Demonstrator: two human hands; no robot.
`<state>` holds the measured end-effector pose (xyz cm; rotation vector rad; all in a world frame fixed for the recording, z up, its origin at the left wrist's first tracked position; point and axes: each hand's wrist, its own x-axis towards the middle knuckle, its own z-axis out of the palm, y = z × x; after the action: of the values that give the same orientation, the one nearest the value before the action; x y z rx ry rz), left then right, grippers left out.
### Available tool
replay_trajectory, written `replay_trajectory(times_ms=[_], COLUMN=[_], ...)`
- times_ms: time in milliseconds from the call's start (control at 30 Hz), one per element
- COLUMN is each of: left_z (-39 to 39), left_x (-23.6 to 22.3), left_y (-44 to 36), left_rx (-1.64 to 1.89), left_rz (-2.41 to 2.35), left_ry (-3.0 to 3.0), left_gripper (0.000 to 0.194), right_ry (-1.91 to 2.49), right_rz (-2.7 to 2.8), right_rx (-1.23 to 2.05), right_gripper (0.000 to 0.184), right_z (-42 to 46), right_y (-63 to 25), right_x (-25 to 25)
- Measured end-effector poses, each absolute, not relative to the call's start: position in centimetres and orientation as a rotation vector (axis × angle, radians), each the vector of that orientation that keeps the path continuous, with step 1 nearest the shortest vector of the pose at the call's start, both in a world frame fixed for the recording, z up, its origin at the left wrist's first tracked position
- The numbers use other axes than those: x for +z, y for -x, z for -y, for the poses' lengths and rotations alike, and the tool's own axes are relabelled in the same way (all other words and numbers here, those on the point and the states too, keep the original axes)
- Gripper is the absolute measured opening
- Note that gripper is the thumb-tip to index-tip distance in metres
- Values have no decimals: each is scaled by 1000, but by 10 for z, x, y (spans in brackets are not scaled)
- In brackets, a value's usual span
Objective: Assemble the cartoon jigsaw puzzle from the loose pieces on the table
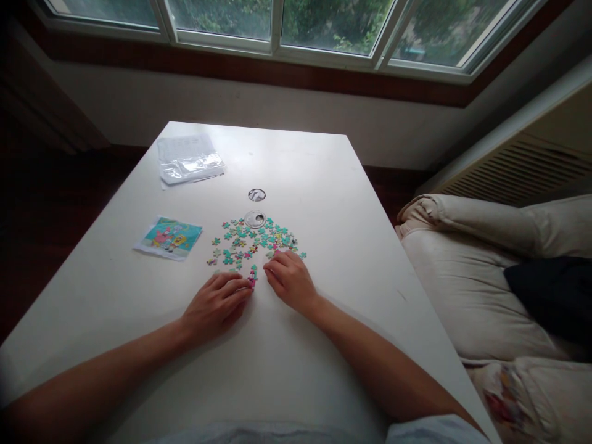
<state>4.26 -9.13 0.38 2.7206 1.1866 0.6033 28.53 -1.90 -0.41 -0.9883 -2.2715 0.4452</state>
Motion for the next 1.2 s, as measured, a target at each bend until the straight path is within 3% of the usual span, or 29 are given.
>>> replay_trajectory(times_ms=[300, 733, 1200], left_z=[92, 91, 90], left_x=[2, 8, 2], left_y=[-43, -44, -41], left_rx=[519, 561, 562], left_rz=[-1245, -1307, -1286], left_ry=[-2728, -2760, -2745], left_gripper=[34, 19, 27], right_ry=[1009, 981, 1080], right_rz=[2239, 2444, 2537], right_rx=[416, 283, 124], right_gripper=[12, 13, 9], right_z=[12, -14, -19], right_y=[-283, -258, -249], right_x=[-8, 6, -1])
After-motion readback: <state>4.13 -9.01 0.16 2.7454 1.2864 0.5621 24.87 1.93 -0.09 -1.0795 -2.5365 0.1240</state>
